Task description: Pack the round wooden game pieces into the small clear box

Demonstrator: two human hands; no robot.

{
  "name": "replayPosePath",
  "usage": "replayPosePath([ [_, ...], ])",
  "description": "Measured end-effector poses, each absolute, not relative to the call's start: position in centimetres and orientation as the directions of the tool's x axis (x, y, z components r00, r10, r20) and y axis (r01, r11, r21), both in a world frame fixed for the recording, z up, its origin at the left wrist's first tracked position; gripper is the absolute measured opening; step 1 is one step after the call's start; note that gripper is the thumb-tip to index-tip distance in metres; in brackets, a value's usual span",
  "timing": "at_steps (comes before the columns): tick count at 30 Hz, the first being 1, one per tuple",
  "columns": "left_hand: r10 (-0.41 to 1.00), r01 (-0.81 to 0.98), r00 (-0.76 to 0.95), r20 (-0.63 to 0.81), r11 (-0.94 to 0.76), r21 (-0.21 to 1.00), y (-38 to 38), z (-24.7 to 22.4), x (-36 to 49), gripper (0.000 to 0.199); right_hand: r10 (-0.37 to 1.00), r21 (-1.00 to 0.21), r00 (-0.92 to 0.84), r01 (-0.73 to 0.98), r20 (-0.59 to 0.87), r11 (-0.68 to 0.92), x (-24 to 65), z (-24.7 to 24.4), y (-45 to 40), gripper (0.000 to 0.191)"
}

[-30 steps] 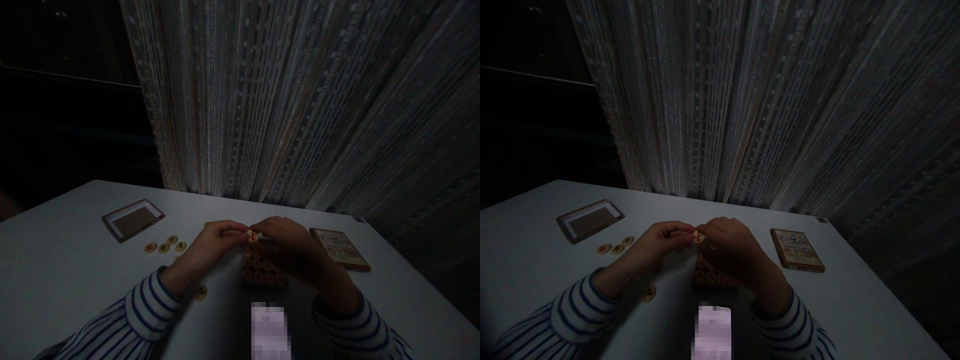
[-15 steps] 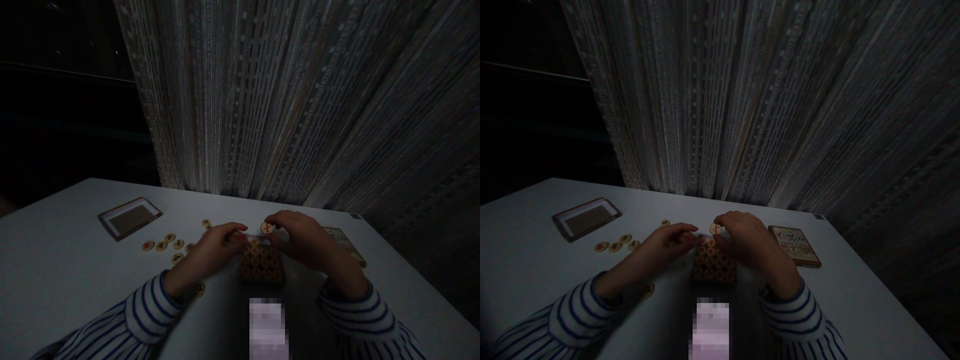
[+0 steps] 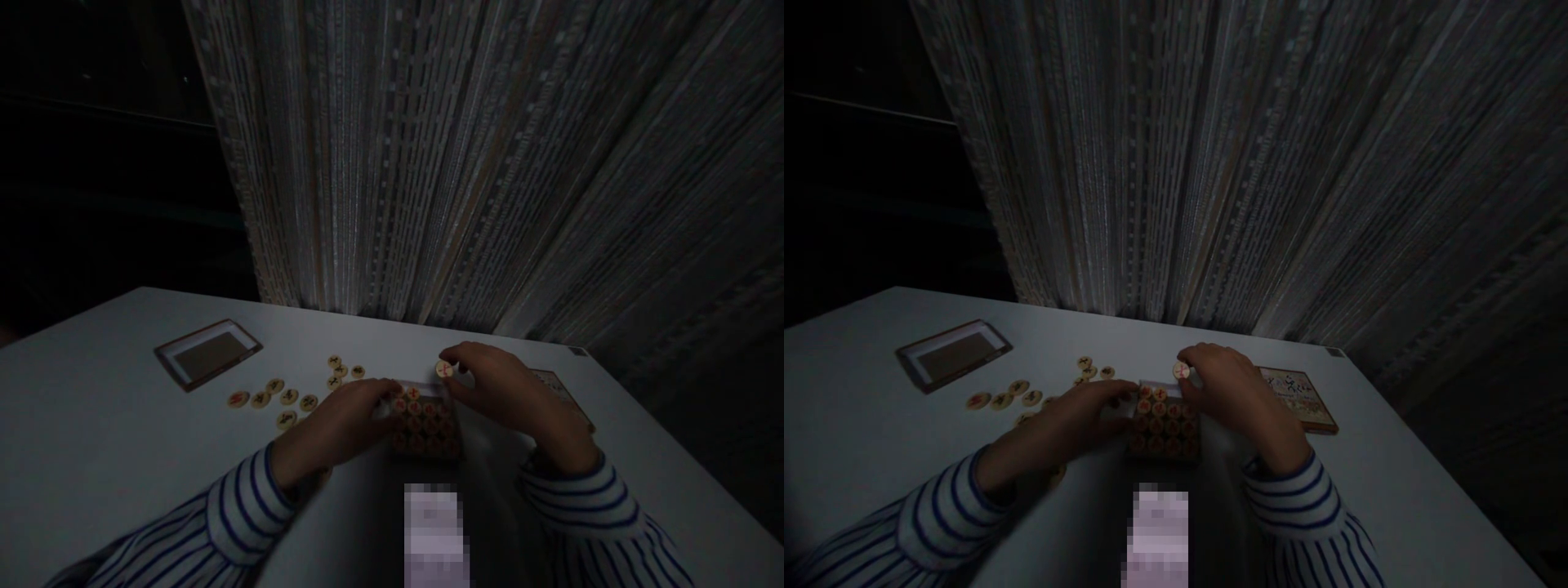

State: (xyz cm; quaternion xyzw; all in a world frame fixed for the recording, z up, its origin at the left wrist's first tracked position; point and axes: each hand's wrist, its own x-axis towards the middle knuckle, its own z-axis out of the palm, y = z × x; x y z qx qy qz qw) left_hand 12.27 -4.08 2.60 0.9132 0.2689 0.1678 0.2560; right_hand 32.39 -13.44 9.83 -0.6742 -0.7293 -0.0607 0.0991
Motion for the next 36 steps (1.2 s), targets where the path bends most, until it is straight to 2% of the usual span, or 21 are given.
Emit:
replayPosePath([
  [4, 0.534, 0.403, 0.832, 0.150, -0.768, 0.498, -4.3, 2.6, 12.0, 0.045, 0.987, -0.024, -0.038, 0.999, 0.157, 0.042, 33.0, 9.5, -13.2, 0.028],
  [10, 0.518, 0.422, 0.851, 0.089, -0.774, 0.472, -4.6, 3.3, 11.8, 0.045, 1.000, 0.026, 0.019, 0.999, 0.018, -0.019, 33.4, 8.9, -12.8, 0.025],
  [22, 0.489, 0.437, 0.872, 0.025, -0.799, 0.414, -4.5, 2.7, 11.8, 0.050, 0.998, 0.032, 0.017, 0.999, -0.064, -0.015, 33.6, 7.6, -12.1, 0.022],
  [27, 0.489, 0.440, 0.872, 0.019, -0.801, 0.405, -4.4, 2.5, 11.8, 0.050, 0.995, 0.098, 0.058, 0.994, -0.076, -0.051, 33.4, 7.1, -11.8, 0.020],
  [36, 0.466, 0.424, 0.885, 0.007, -0.810, 0.405, -4.7, 3.0, 11.8, 0.047, 0.994, 0.201, 0.030, 0.980, -0.105, -0.008, 33.1, 5.9, -11.6, 0.022],
])
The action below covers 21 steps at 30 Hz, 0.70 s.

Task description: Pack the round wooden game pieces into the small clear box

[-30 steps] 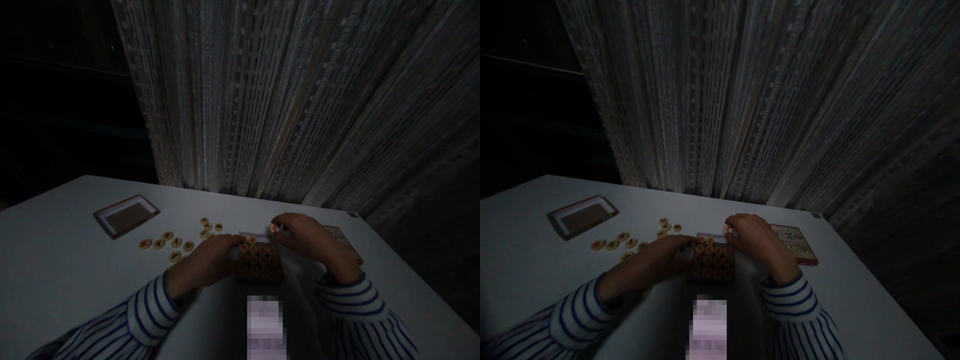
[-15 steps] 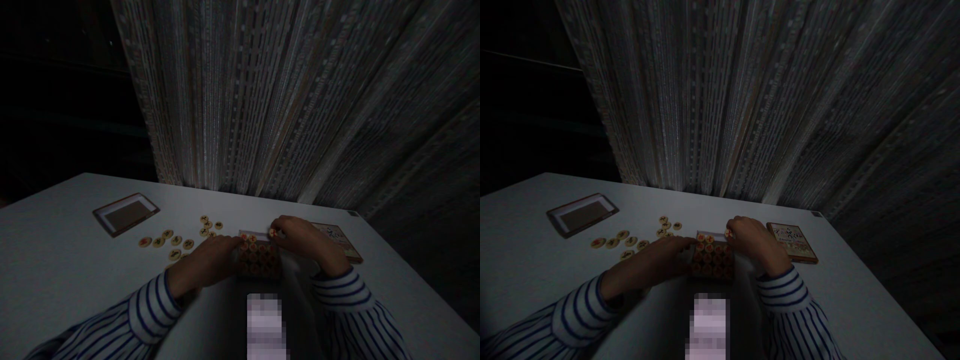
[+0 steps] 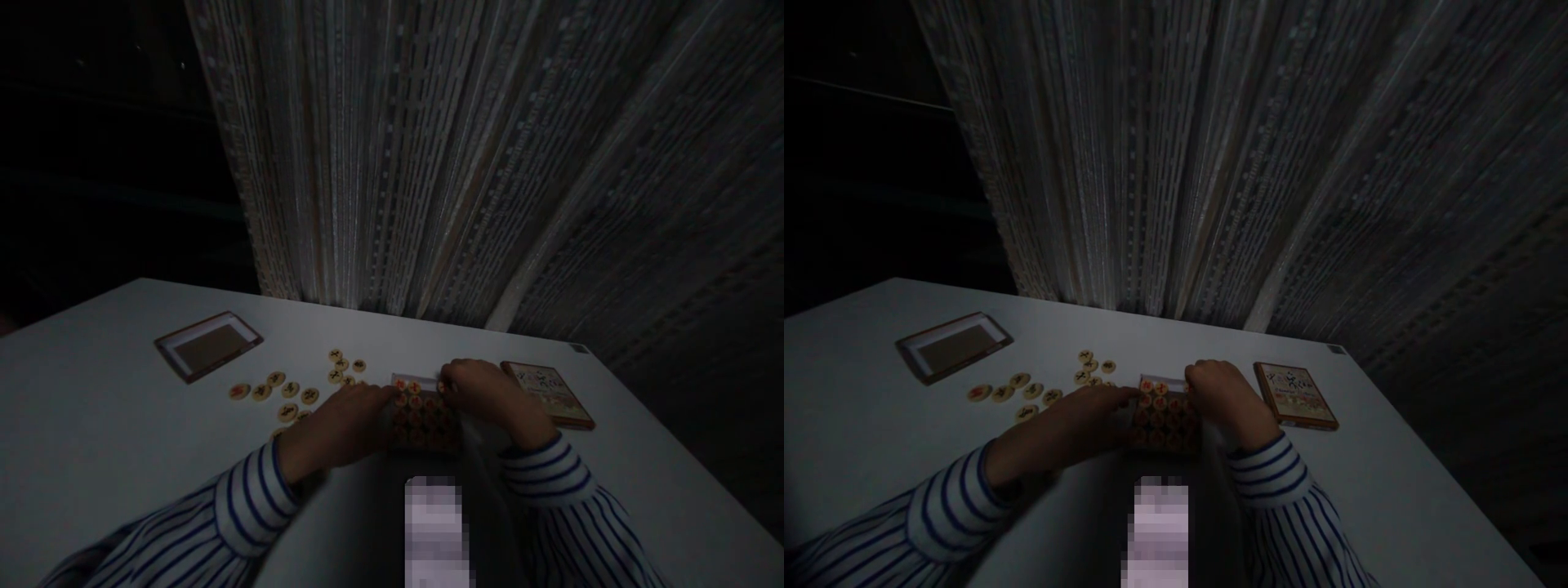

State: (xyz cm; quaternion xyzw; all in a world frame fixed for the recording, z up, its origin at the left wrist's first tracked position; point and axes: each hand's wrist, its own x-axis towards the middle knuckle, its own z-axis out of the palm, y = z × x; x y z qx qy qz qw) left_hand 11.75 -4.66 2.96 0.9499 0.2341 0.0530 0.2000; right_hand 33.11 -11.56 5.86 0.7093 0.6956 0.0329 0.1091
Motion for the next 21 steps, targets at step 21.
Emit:
replayPosePath([
  [21, 0.436, 0.405, 0.900, -0.017, -0.821, 0.401, -4.64, 3.17, 11.84, 0.045, 0.990, 0.292, 0.014, 0.956, -0.138, 0.027, 32.21, 5.75, -11.36, 0.025],
])
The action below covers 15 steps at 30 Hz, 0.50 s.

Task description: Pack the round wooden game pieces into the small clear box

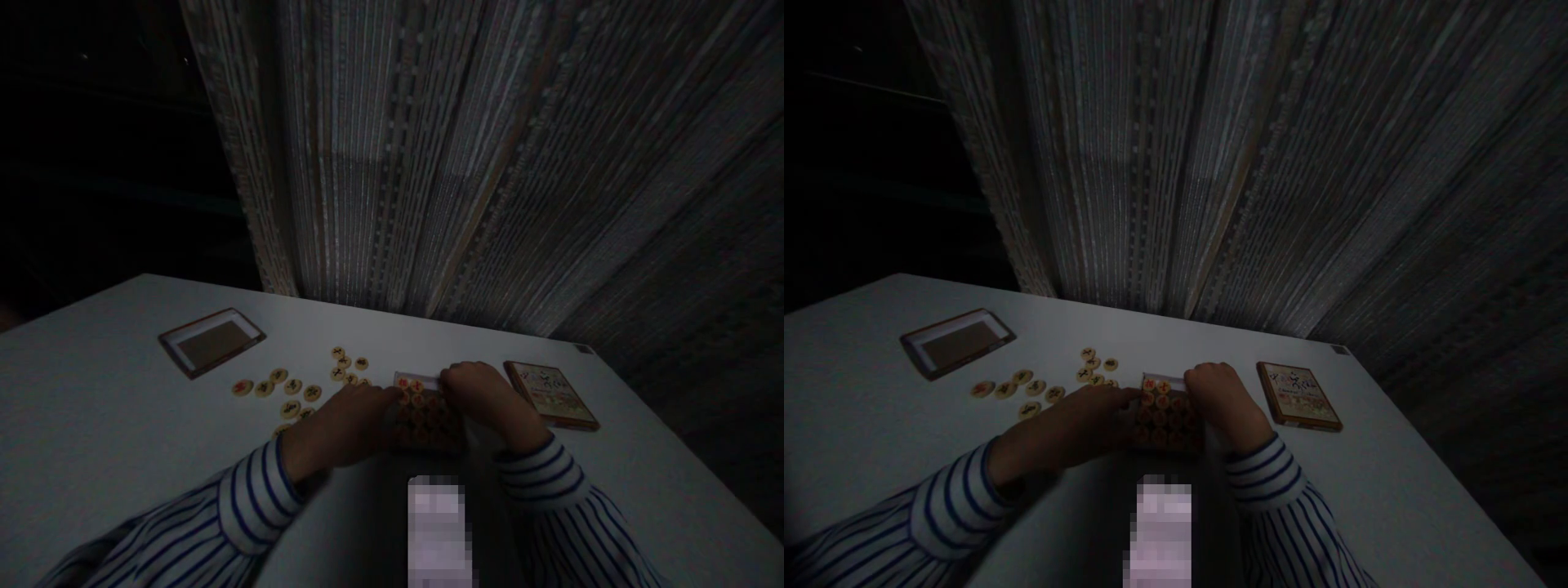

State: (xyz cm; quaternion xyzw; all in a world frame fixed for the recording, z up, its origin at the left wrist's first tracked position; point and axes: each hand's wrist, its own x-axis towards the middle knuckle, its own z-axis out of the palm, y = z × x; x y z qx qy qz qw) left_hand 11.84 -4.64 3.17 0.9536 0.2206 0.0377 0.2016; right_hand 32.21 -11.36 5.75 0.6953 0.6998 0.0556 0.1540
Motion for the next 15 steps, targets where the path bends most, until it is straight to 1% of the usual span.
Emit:
replayPosePath([
  [12, 0.439, 0.418, 0.897, -0.045, -0.811, 0.409, -4.79, 3.61, 11.91, 0.043, 0.992, 0.287, -0.002, 0.957, -0.128, 0.039, 32.55, 5.40, -11.34, 0.024],
  [15, 0.440, 0.414, 0.898, -0.033, -0.816, 0.404, -4.79, 3.54, 11.87, 0.043, 0.991, 0.291, 0.001, 0.956, -0.131, 0.038, 32.61, 5.32, -11.28, 0.024],
])
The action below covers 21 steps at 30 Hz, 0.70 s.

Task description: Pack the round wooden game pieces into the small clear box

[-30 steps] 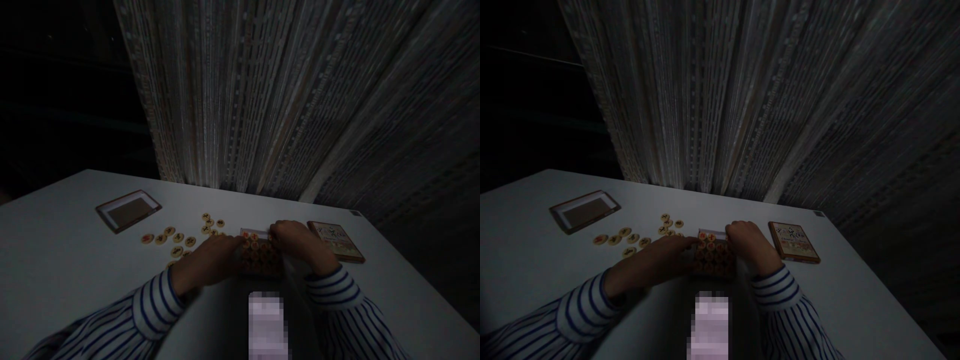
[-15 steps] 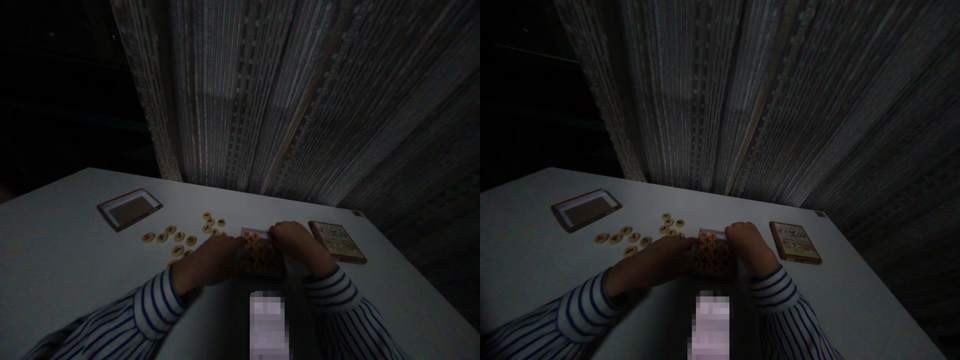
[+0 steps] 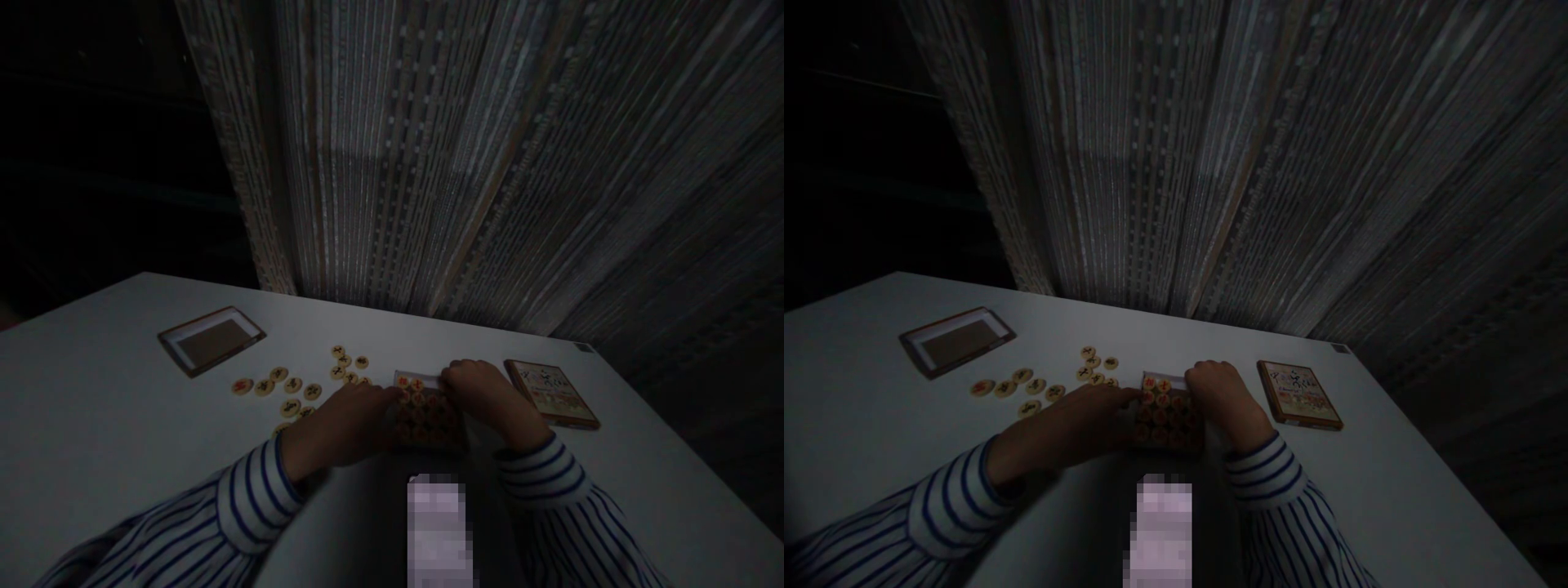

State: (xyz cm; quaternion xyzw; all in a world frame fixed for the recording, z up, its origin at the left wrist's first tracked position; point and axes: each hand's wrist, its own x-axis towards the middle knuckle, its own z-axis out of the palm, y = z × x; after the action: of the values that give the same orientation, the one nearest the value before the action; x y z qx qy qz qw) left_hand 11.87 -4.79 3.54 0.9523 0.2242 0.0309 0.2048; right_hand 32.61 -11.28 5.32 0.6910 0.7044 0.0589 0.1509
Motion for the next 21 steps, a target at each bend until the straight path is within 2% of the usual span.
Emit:
replayPosePath([
  [13, 0.421, 0.394, 0.906, -0.028, -0.820, 0.414, -4.80, 3.70, 11.77, 0.041, 0.987, 0.299, 0.012, 0.954, -0.159, 0.037, 32.52, 5.65, -11.27, 0.024],
  [21, 0.437, 0.419, 0.898, -0.057, -0.805, 0.420, -4.82, 3.80, 11.79, 0.041, 0.992, 0.296, 0.023, 0.955, -0.126, 0.015, 32.85, 6.16, -11.60, 0.024],
])
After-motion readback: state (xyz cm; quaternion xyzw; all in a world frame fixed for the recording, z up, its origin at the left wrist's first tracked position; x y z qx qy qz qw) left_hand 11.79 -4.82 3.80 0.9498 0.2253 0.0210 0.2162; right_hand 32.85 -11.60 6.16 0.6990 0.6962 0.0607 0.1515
